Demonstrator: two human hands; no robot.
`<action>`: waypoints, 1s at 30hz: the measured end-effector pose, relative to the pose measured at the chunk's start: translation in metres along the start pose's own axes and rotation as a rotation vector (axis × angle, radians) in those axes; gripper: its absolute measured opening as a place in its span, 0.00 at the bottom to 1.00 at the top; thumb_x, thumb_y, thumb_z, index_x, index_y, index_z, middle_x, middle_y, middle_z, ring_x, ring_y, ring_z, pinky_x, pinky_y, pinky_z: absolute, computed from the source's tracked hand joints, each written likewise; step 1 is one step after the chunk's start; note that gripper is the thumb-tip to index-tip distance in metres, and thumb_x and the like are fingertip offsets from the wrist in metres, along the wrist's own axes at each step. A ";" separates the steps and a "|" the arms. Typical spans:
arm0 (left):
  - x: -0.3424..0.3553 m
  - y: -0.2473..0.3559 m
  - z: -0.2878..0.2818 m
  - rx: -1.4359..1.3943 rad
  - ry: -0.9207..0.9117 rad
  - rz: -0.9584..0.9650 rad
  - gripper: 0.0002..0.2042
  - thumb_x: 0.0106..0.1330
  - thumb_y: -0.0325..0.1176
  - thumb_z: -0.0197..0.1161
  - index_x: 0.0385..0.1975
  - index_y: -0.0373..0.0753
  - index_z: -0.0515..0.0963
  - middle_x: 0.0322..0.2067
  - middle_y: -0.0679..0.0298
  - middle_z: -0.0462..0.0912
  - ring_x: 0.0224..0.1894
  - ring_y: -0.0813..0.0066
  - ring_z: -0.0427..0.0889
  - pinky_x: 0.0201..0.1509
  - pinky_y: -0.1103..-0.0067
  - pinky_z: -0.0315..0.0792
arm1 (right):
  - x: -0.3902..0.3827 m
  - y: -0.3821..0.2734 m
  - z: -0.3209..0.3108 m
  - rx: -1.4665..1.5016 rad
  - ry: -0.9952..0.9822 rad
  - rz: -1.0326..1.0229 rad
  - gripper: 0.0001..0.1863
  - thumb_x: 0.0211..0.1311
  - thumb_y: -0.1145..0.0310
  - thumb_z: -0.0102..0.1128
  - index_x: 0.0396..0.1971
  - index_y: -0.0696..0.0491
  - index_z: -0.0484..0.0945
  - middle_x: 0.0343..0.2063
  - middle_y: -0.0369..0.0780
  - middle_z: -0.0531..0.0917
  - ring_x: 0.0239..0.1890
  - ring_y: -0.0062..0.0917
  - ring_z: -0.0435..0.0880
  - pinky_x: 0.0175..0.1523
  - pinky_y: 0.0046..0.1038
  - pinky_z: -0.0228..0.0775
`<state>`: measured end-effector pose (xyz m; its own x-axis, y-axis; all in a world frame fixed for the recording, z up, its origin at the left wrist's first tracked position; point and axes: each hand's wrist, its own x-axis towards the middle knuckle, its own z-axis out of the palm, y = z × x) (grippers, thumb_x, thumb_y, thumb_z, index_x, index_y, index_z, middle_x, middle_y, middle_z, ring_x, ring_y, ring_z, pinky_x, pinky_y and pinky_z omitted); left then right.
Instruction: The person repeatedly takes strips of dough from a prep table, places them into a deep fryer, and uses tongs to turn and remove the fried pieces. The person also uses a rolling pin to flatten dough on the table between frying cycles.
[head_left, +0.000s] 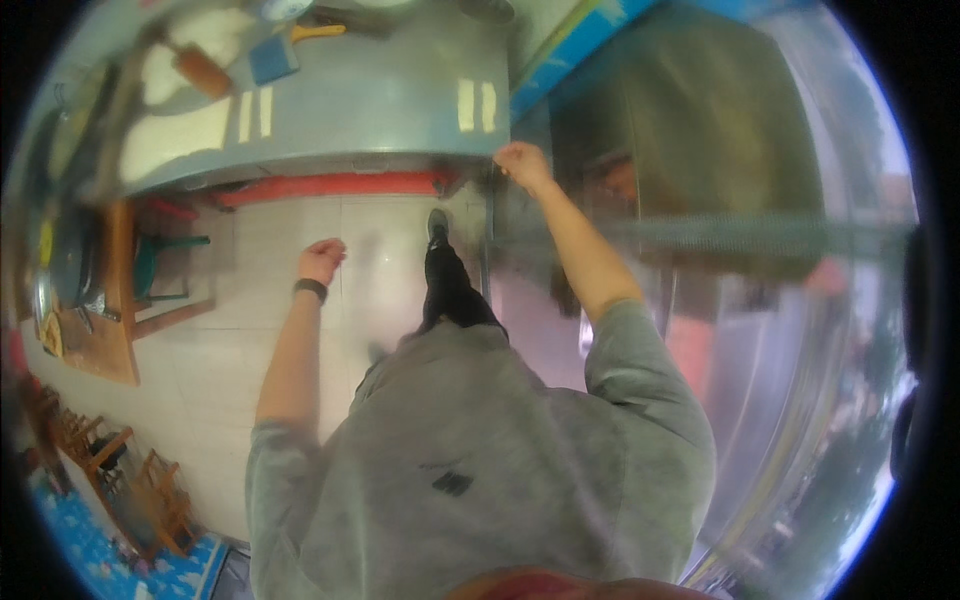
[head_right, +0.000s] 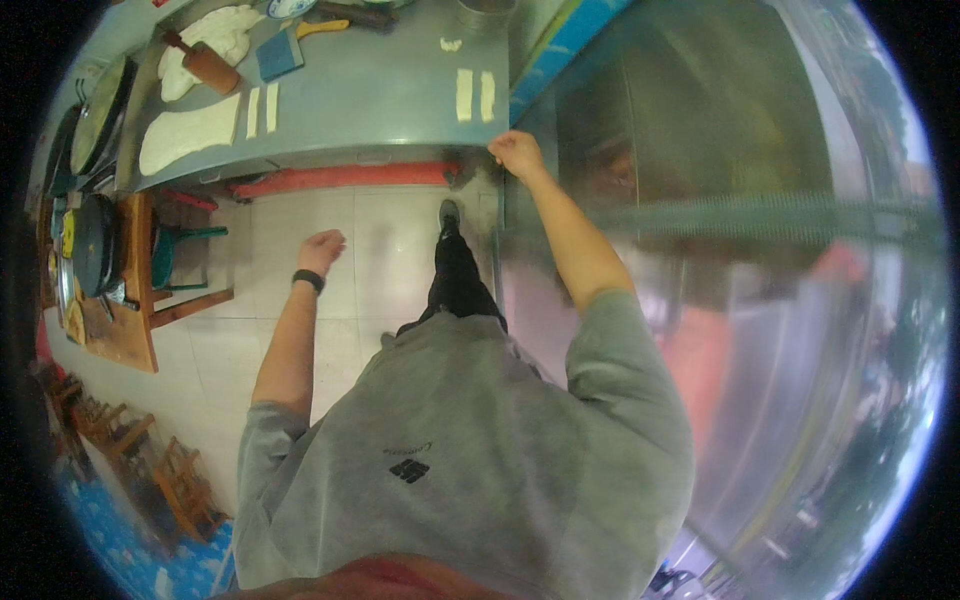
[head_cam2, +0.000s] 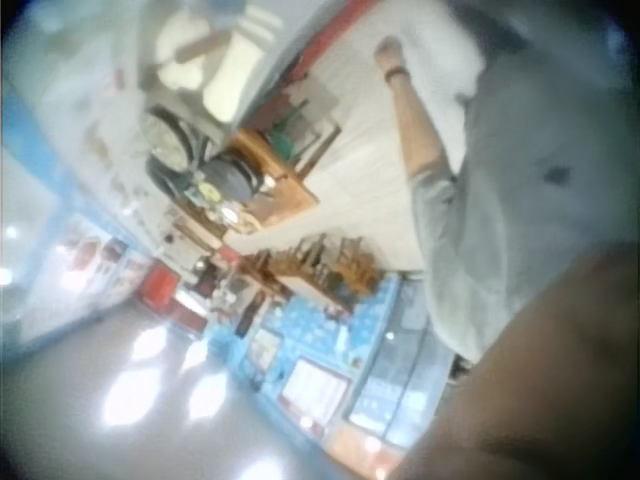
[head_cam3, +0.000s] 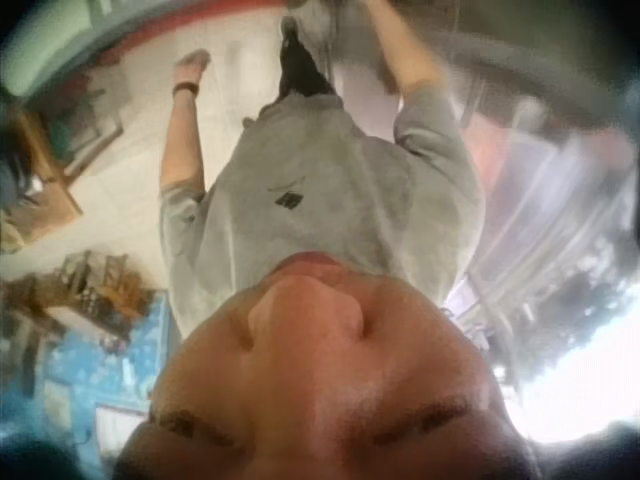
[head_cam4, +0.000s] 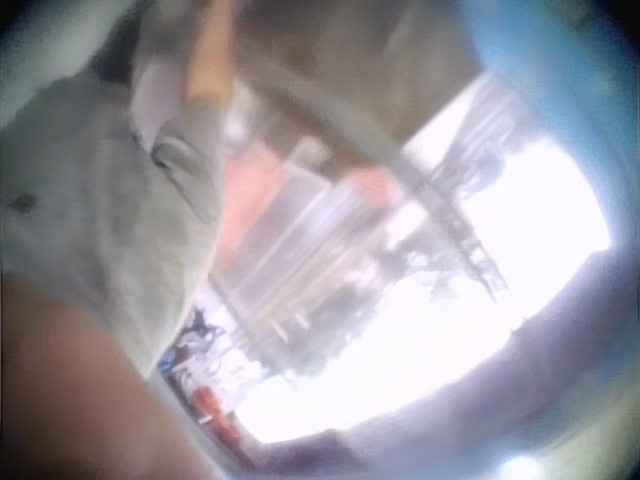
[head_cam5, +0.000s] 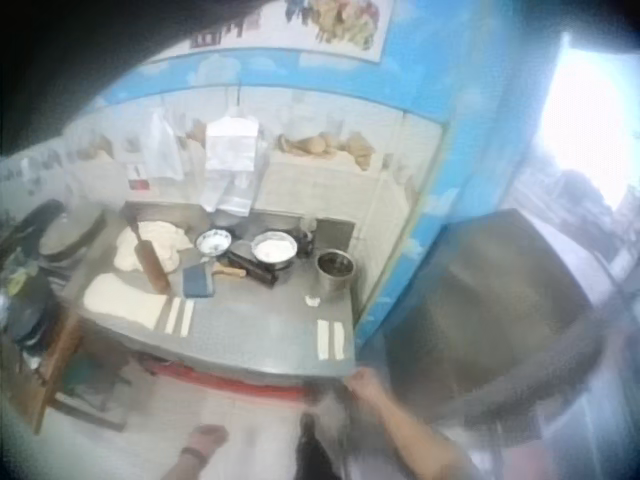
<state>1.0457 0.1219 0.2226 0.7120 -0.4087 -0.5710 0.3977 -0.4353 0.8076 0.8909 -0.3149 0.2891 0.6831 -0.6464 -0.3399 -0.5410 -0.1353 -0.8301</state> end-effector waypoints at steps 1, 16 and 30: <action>0.008 0.020 0.025 -0.015 -0.018 -0.019 0.11 0.61 0.32 0.63 0.39 0.31 0.81 0.30 0.61 0.84 0.30 0.77 0.81 0.36 0.81 0.75 | 0.043 -0.020 0.003 0.036 -0.045 -0.053 0.07 0.52 0.70 0.66 0.29 0.56 0.81 0.21 0.39 0.82 0.23 0.24 0.79 0.31 0.28 0.71; 0.162 0.187 0.301 0.011 -0.059 -0.319 0.07 0.59 0.29 0.62 0.30 0.31 0.82 0.26 0.59 0.84 0.26 0.75 0.82 0.32 0.81 0.76 | 0.282 -0.075 0.012 -0.956 -0.499 -0.425 0.08 0.55 0.66 0.58 0.30 0.54 0.81 0.35 0.47 0.82 0.40 0.44 0.80 0.43 0.39 0.74; 0.140 0.246 0.074 -0.549 0.601 0.140 0.11 0.52 0.23 0.70 0.31 0.36 0.75 0.23 0.69 0.76 0.26 0.82 0.75 0.28 0.85 0.70 | 0.217 -0.235 0.103 -0.112 -0.454 -0.271 0.10 0.54 0.69 0.66 0.27 0.59 0.75 0.25 0.38 0.81 0.28 0.22 0.78 0.35 0.24 0.70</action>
<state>1.2008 -0.1017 0.3302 0.9023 0.1366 -0.4089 0.3972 0.1054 0.9117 1.2166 -0.3464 0.3649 0.9354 -0.1910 -0.2975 -0.3479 -0.3478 -0.8706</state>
